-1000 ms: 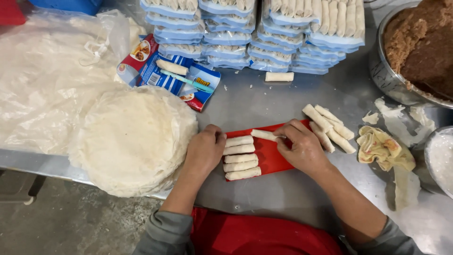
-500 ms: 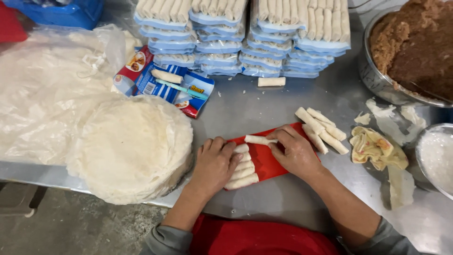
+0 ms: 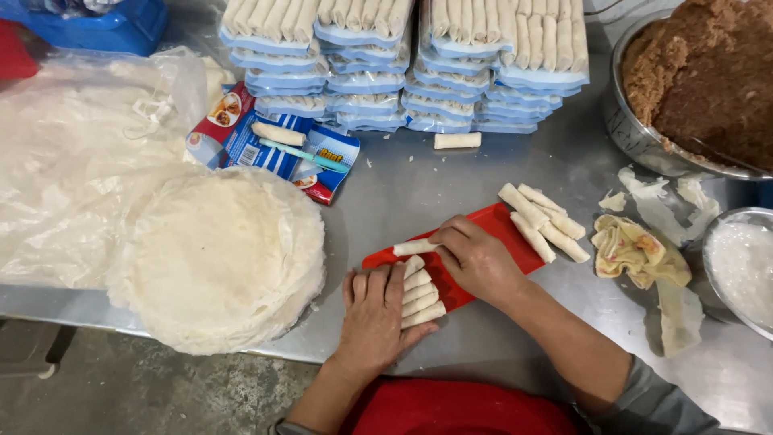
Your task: Rolling thin pastry sheets with a savory filling to create spring rolls and organizing them on a production table.
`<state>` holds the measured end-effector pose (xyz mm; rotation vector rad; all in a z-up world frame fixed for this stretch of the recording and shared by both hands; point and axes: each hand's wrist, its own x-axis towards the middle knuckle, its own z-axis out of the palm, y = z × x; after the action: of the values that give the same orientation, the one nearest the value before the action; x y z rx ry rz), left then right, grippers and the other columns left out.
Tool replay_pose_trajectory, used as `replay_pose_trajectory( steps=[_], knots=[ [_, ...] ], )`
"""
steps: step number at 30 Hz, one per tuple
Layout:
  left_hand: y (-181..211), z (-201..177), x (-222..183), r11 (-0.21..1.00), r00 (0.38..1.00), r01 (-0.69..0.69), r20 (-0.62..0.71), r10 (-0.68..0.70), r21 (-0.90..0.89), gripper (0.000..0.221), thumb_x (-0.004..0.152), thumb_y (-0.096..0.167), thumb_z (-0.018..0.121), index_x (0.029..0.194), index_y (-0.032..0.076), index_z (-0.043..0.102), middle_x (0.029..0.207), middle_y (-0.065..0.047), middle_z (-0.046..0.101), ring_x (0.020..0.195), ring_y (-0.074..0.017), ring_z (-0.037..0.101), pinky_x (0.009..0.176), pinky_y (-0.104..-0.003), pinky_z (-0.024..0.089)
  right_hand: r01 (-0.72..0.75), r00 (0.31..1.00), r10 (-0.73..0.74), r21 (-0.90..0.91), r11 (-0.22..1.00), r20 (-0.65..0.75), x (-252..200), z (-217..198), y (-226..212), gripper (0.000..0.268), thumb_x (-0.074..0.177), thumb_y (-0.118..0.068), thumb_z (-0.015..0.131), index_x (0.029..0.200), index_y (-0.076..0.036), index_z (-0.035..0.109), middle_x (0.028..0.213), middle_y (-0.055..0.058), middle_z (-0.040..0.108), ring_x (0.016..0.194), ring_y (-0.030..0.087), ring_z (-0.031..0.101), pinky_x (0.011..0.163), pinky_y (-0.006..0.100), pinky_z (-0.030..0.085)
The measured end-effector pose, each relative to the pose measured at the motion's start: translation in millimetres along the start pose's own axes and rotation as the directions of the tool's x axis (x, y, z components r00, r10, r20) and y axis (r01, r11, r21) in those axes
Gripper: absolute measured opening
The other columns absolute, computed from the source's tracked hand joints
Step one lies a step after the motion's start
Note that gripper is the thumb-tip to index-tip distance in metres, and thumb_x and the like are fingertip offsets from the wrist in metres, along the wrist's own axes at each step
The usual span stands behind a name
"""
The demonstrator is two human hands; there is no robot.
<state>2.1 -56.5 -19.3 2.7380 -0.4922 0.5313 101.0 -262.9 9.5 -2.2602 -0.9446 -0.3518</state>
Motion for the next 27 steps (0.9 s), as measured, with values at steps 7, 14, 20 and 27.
replay_pose_trajectory(
  steps=[7,14,20,27],
  knots=[
    [-10,-1,-4,0.992,0.985,0.126,0.119,-0.122,-0.026,0.139,0.072,0.095,0.052,0.165,0.010,-0.008,0.171,-0.027,-0.006,0.156,-0.0561,0.001,0.114,-0.078,0.017,0.032,0.999,-0.032,0.025,0.999,0.021,13,8,-8,0.020,0.092,0.010,0.058,0.106,-0.002,0.066,0.103,0.008,0.061,0.079,0.022,0.066,0.049,0.030,0.053],
    [-39,4,17,0.972,0.982,0.082,0.185,-0.041,-0.221,0.152,0.071,0.073,0.085,0.161,0.003,-0.015,0.170,-0.029,-0.010,0.157,-0.0532,0.000,0.122,-0.067,0.016,0.084,0.996,-0.086,0.186,0.979,0.004,28,33,-4,0.025,0.096,0.006,0.053,0.115,-0.002,0.066,0.114,0.013,0.064,0.099,0.029,0.067,0.080,0.037,0.057],
    [-29,-24,34,0.293,0.916,0.213,0.086,-0.393,-0.932,0.095,0.096,0.038,0.059,0.162,0.003,0.001,0.173,-0.016,-0.004,0.160,-0.0327,0.004,0.129,-0.048,0.009,-0.450,0.859,0.510,0.532,0.717,0.039,23,4,-29,0.041,0.099,-0.017,0.053,0.138,-0.004,0.059,0.131,0.012,0.067,0.117,0.020,0.068,0.104,0.031,0.051],
    [-2,-28,42,0.292,0.853,0.271,0.088,-0.514,-0.917,0.091,0.100,0.068,0.033,0.163,0.008,0.006,0.174,-0.015,0.003,0.161,-0.0295,0.004,0.128,-0.046,0.013,-0.627,0.688,0.644,0.719,0.299,0.333,24,26,-81,0.081,0.094,-0.049,0.051,0.159,-0.008,0.027,0.170,0.009,0.026,0.158,0.020,0.022,0.126,0.036,0.019]
  ],
)
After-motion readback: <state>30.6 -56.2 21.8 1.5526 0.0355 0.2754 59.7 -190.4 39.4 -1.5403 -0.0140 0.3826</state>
